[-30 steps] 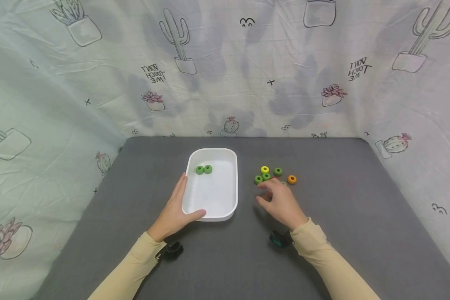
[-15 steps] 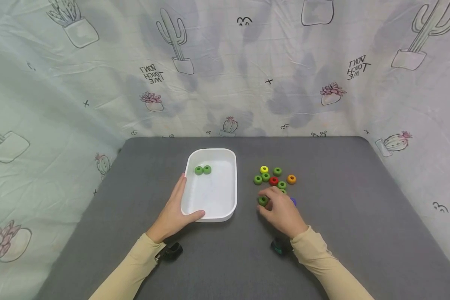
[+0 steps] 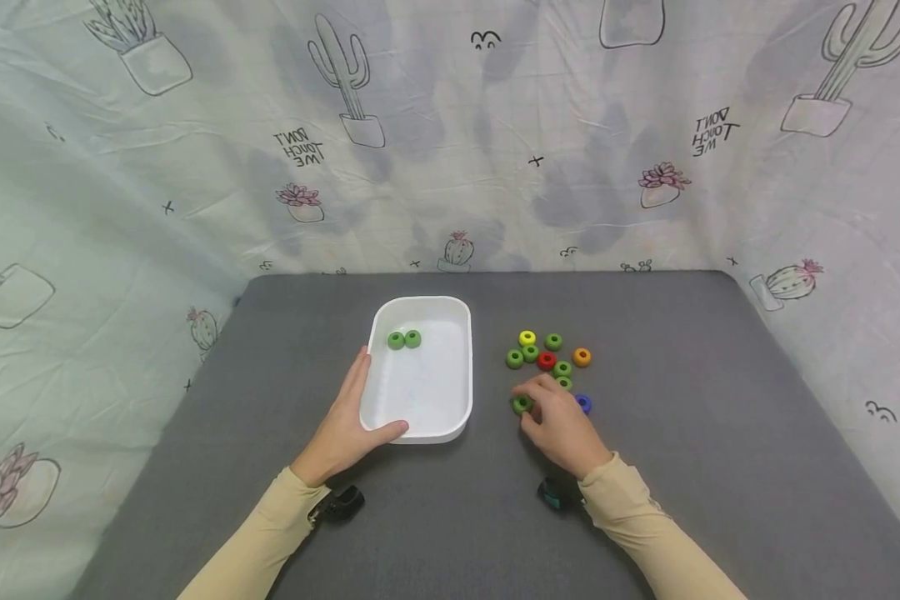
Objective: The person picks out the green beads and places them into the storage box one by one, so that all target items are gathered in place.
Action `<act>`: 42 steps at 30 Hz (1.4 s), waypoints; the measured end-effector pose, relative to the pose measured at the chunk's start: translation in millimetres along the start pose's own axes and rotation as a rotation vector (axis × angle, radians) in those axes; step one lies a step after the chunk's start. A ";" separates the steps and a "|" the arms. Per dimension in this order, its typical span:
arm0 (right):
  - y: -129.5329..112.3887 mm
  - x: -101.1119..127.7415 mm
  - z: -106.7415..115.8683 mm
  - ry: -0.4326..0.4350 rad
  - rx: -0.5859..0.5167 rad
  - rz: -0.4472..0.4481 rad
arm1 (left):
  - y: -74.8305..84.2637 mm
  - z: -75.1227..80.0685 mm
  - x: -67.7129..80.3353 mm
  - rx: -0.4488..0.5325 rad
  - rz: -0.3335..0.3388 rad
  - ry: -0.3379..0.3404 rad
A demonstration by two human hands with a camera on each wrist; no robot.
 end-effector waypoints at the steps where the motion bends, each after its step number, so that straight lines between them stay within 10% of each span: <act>1: 0.3 0.2 -0.7 0.002 0.001 0.004 | 0.0 -0.1 0.2 0.000 -0.001 0.000; 42: -28.4 -14.9 4.3 0.095 -0.107 0.046 | 1.4 0.9 -1.1 -0.005 -0.003 0.001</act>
Point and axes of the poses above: each hand's wrist, its own x-axis away from the middle knuckle, its own z-axis out of the back of the hand, y = z × x, the point moved 2 cm from there along -x, towards the middle knuckle, and after that the axes turned 1 degree about -x, right-handed, at the moved point
